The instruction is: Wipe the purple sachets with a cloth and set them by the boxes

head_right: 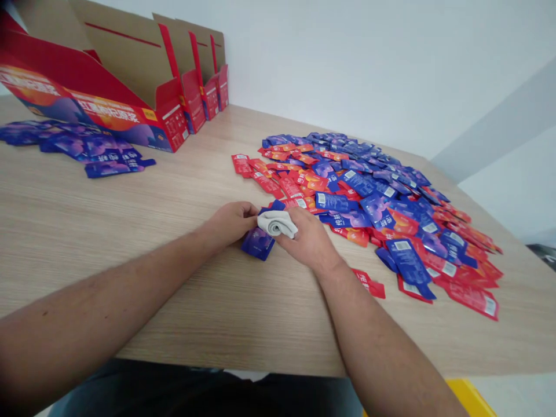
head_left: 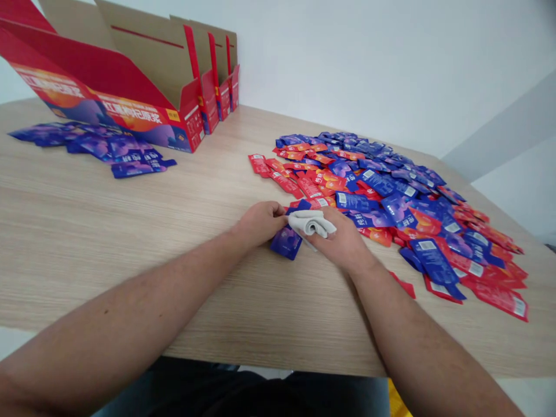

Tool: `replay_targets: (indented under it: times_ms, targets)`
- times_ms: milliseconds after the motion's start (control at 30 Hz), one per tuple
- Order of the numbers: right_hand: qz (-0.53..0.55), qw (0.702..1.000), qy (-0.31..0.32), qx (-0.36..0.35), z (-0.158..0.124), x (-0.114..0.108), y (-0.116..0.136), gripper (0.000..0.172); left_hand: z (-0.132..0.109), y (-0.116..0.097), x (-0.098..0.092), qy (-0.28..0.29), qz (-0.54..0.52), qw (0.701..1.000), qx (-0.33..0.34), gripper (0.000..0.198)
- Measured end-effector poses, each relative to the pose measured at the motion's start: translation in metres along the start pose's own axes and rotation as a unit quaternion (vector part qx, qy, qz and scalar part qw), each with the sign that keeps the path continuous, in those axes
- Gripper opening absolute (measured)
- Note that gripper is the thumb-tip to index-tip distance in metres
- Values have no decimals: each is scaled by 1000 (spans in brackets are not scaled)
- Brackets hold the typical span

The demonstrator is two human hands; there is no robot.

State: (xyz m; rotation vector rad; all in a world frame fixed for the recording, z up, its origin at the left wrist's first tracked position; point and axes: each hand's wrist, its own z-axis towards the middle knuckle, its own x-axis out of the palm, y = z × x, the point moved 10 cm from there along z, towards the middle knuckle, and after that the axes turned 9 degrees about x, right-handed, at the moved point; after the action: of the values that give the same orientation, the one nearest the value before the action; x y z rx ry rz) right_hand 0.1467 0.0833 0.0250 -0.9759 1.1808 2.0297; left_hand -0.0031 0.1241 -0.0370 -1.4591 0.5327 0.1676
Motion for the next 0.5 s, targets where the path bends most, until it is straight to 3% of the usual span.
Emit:
replay_targets:
  times_ms: [200,267,400,500]
  targets:
    - [0,996,84,-7,-3,14,8,17,-1,-4,-1,8,3,1000,9,17]
    - [-9,997,78,3,-1,16,4,16,-1,-3,0,7,-18,1000,20,16]
    - [-24,997,2,69,3,6,-14,20,0,5,5,-1,-110,994,11,9]
    - [17,998,40,41,0,16,-4,20,-2,10,13,10,-186,982,-13,9]
